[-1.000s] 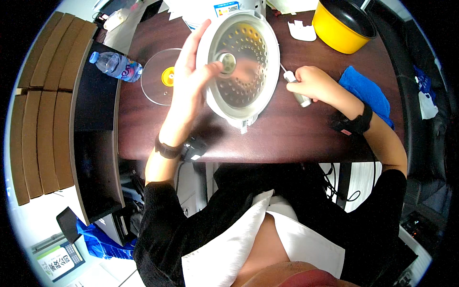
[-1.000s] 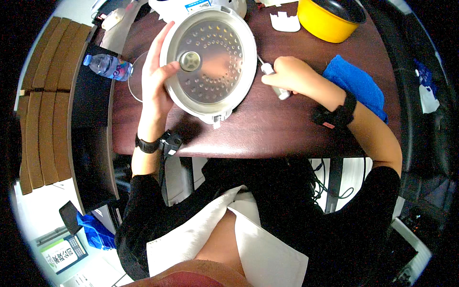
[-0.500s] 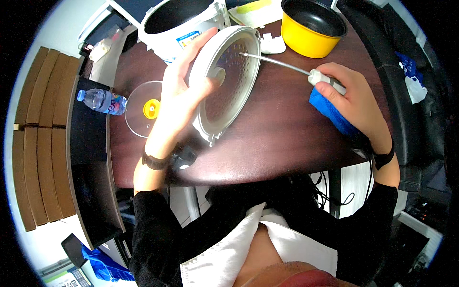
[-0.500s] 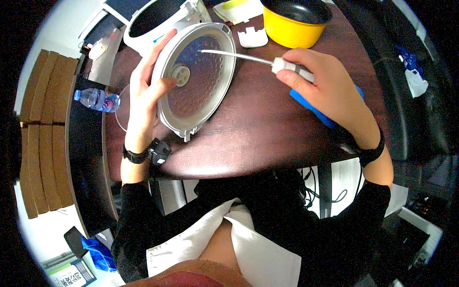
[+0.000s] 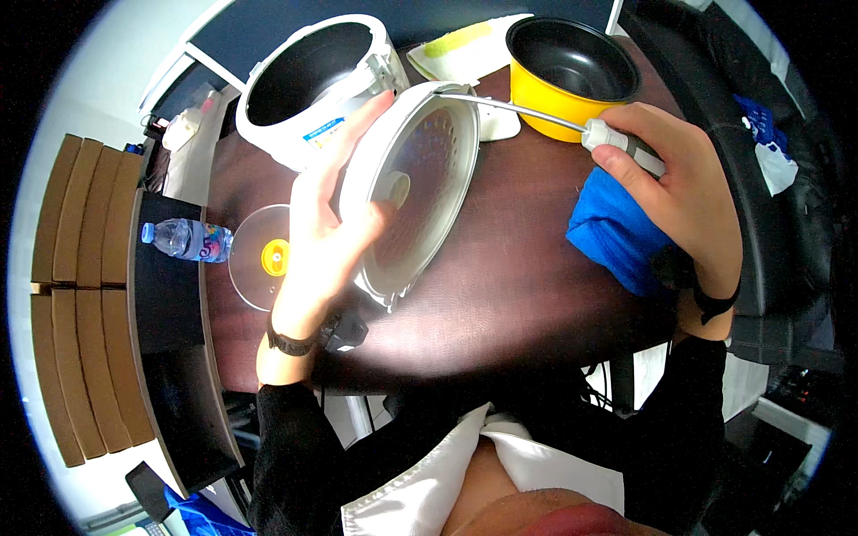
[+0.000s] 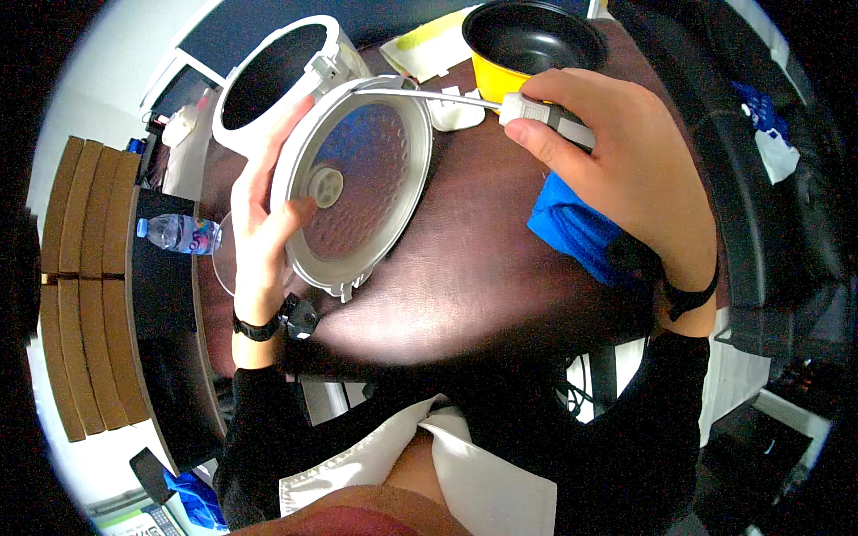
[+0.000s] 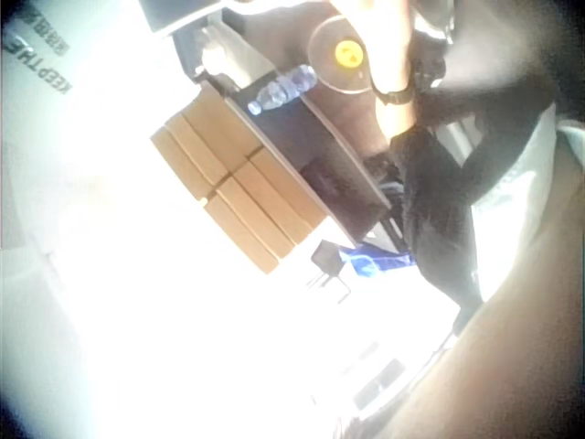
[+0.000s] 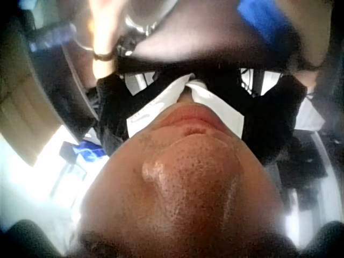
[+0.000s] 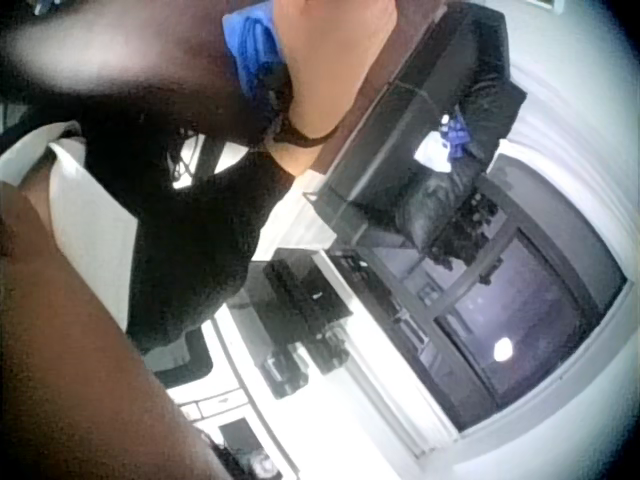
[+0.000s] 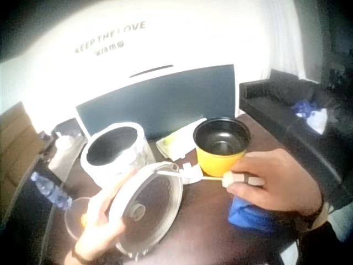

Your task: The person wipes the lid of a white rice cooker with a blue cloth, then uses a screwdriver to pry and remove the lid. They continue wiping the lid and the cooker body with the cloth.

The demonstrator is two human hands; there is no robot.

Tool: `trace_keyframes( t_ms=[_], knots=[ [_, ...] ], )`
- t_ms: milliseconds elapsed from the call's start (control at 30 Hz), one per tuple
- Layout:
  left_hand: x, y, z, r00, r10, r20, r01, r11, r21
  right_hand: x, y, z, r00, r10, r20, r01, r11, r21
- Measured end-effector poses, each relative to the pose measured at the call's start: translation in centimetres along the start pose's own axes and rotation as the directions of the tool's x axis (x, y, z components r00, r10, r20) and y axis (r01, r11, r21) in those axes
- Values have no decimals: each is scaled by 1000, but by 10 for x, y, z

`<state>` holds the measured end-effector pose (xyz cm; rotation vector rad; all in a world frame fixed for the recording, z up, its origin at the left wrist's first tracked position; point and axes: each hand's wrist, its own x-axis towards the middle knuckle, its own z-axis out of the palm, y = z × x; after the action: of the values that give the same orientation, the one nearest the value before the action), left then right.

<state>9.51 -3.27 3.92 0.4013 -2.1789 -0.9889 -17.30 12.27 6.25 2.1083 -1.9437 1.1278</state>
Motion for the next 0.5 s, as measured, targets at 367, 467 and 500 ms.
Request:
trace_keyframes(
  t_ms=[367, 467, 500],
  knots=[
    [3, -8, 4, 999, -34, 31, 35, 999, -35, 7, 14, -2, 990, -84, 114, 98, 986, -132],
    [2, -7, 5, 999, -31, 28, 32, 999, -41, 5, 18, -5, 983, -93, 160, 113, 986, -119],
    [2, -6, 4, 999, -34, 31, 35, 999, -31, 5, 19, -5, 983, -97, 155, 116, 987, -111]
  ],
)
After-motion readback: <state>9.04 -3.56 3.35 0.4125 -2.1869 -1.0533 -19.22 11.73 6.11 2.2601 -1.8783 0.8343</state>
